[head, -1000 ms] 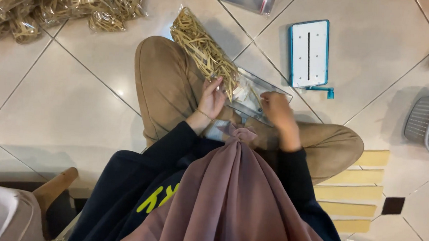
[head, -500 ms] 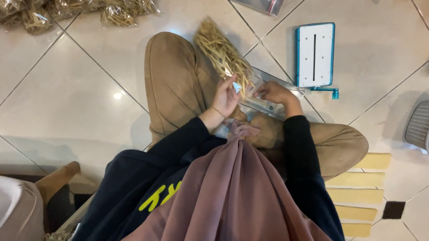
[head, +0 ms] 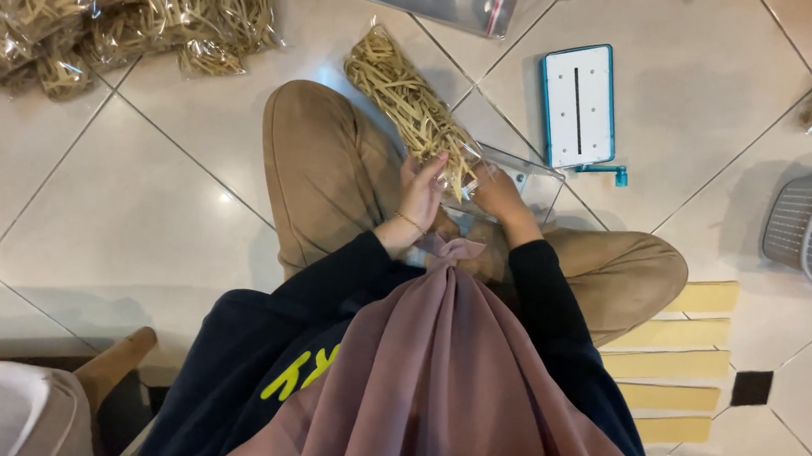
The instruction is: Packing shredded paper material into plastic bags and sealing them using a heat sealer.
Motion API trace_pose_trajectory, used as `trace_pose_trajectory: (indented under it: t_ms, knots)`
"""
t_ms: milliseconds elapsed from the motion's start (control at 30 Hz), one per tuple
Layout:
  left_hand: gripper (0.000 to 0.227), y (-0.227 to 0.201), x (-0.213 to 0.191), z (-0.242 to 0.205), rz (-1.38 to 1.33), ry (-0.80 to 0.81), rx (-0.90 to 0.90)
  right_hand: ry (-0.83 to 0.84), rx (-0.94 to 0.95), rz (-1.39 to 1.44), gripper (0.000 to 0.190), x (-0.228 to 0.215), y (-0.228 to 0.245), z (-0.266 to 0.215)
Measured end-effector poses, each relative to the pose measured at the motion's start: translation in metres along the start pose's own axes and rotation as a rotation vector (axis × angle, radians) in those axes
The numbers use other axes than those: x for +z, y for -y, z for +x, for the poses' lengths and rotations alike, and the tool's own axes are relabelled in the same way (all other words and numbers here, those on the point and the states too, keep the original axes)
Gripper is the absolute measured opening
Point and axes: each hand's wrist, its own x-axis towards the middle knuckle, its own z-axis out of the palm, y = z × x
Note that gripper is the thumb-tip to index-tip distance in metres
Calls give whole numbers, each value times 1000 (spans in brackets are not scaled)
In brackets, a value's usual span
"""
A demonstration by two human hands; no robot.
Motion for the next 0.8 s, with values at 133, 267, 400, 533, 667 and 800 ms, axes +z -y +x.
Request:
trace_pose_trajectory:
  t_ms: [133,267,400,533,667,800]
  knots:
    - [109,-18,8,-7,38,-14,-32,-14,-56,37,53,-22,35,-8]
    - [97,-36,19,-19,-17,21,-7,84,-55,-147,50,-44,56,-10]
    - [73,-21,5,-1,-13,43,31,151,-5,-152,50,-15,22,-14]
    - [81,-17,-6,-3,17,73,-3,126,26,-39,44,-6,9,-20]
    - [57,-31,8,-11,64,83,27,108,13,-34,37,-23,37,-27]
    - [50,-48,16,-30,42,36,-24,138,-40,-83,38,-41,63,-20]
